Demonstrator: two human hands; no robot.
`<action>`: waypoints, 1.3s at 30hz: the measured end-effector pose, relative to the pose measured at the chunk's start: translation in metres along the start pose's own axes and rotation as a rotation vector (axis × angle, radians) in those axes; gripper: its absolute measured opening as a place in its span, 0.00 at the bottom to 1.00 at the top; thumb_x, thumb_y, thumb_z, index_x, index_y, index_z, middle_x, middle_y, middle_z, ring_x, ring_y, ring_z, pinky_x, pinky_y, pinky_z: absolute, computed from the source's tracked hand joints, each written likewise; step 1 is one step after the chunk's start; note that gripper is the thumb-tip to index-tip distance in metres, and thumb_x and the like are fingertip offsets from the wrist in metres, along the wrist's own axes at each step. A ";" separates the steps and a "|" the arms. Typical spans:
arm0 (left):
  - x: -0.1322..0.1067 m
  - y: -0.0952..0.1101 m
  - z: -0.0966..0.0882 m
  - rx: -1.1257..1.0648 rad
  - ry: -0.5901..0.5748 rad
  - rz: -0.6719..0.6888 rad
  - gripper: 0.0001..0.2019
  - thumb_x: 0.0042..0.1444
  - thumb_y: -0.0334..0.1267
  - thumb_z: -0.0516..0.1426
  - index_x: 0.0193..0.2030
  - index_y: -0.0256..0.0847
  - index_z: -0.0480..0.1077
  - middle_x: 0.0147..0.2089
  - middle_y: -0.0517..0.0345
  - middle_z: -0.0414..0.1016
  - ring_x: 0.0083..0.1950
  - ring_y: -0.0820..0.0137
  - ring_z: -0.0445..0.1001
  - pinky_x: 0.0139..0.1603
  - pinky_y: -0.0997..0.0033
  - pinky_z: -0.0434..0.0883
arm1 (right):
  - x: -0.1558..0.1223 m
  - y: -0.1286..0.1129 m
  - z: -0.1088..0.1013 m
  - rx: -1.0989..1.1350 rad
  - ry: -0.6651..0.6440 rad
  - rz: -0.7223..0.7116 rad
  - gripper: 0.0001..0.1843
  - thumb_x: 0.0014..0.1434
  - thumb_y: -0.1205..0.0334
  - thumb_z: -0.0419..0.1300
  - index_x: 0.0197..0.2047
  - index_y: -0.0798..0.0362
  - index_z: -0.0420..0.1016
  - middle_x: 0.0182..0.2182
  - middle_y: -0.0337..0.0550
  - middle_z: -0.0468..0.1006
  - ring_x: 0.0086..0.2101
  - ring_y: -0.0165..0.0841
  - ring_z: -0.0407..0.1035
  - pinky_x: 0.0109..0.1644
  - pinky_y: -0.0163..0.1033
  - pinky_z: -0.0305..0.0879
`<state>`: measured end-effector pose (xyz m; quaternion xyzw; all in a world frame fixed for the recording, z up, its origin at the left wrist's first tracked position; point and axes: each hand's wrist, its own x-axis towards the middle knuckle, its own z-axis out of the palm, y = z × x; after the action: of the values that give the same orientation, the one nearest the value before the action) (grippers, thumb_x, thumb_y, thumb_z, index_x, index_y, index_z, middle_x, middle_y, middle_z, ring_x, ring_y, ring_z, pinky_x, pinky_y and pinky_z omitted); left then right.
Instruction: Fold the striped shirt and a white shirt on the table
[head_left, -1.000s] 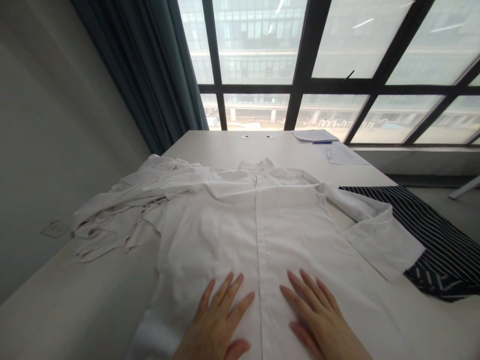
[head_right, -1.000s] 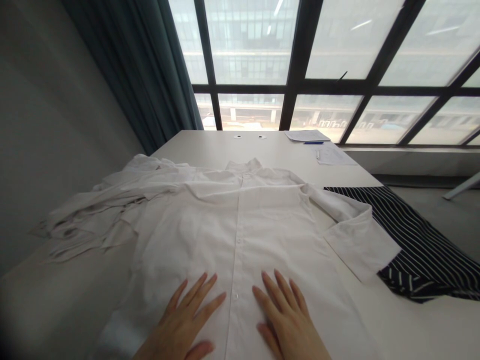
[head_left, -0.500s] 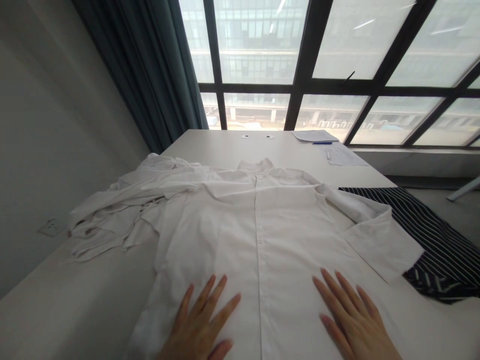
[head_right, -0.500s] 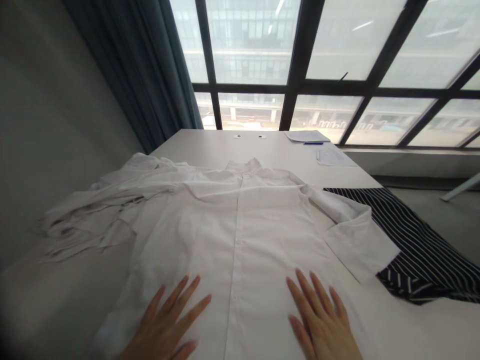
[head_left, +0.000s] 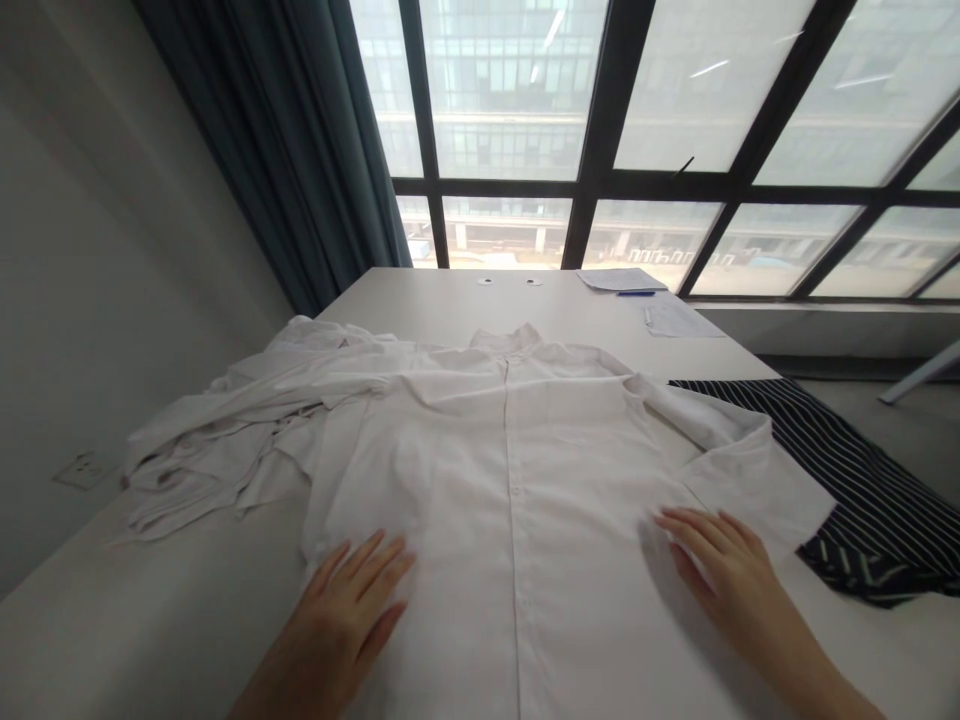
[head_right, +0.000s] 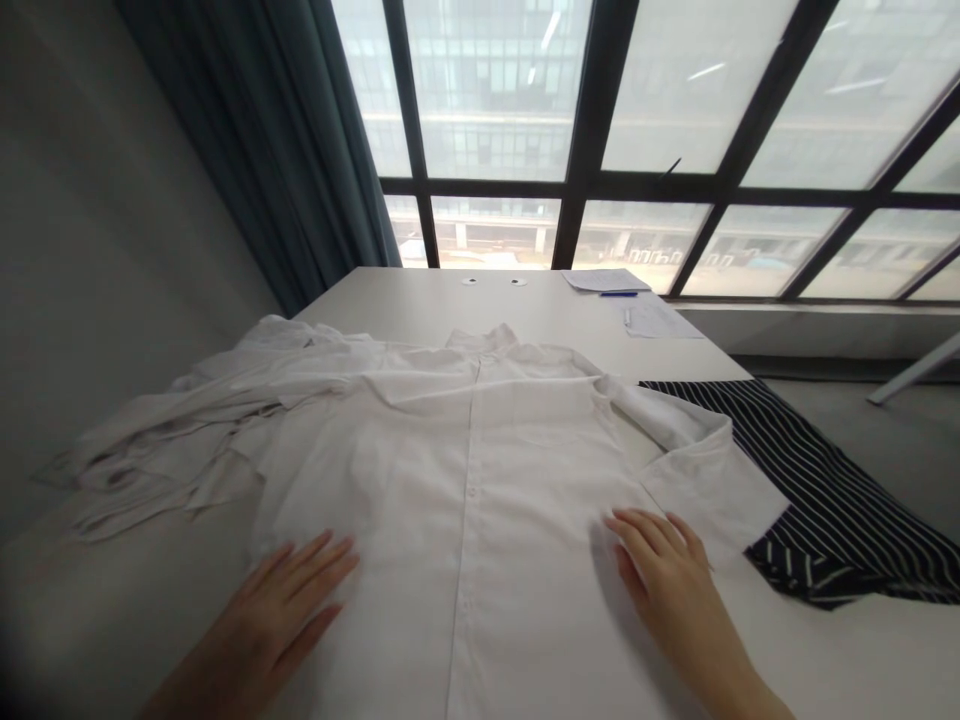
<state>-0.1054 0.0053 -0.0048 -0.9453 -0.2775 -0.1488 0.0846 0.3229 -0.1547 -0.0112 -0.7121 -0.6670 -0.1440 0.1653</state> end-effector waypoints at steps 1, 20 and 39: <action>0.015 0.003 -0.003 -0.035 -0.019 -0.012 0.17 0.66 0.41 0.49 0.59 0.48 0.70 0.59 0.56 0.74 0.61 0.62 0.71 0.64 0.57 0.63 | 0.016 -0.007 0.000 0.042 -0.023 -0.040 0.16 0.65 0.62 0.49 0.49 0.48 0.75 0.49 0.47 0.79 0.50 0.40 0.72 0.59 0.53 0.58; 0.169 0.000 0.075 -0.056 -0.221 0.004 0.29 0.69 0.52 0.41 0.72 0.40 0.50 0.74 0.48 0.48 0.74 0.61 0.47 0.70 0.54 0.47 | 0.141 -0.038 0.075 0.099 -0.369 -0.062 0.29 0.70 0.49 0.40 0.71 0.47 0.53 0.70 0.43 0.52 0.68 0.41 0.45 0.68 0.55 0.46; 0.154 -0.037 0.060 0.108 -0.150 -0.325 0.27 0.68 0.46 0.45 0.67 0.34 0.60 0.70 0.41 0.57 0.71 0.54 0.54 0.69 0.47 0.49 | 0.126 0.036 0.070 -0.173 -0.266 0.198 0.27 0.70 0.57 0.40 0.66 0.56 0.61 0.66 0.54 0.61 0.64 0.44 0.55 0.66 0.57 0.46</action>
<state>0.0116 0.1279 -0.0079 -0.8906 -0.4397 -0.0746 0.0893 0.3668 -0.0131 -0.0228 -0.7986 -0.5948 -0.0882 0.0270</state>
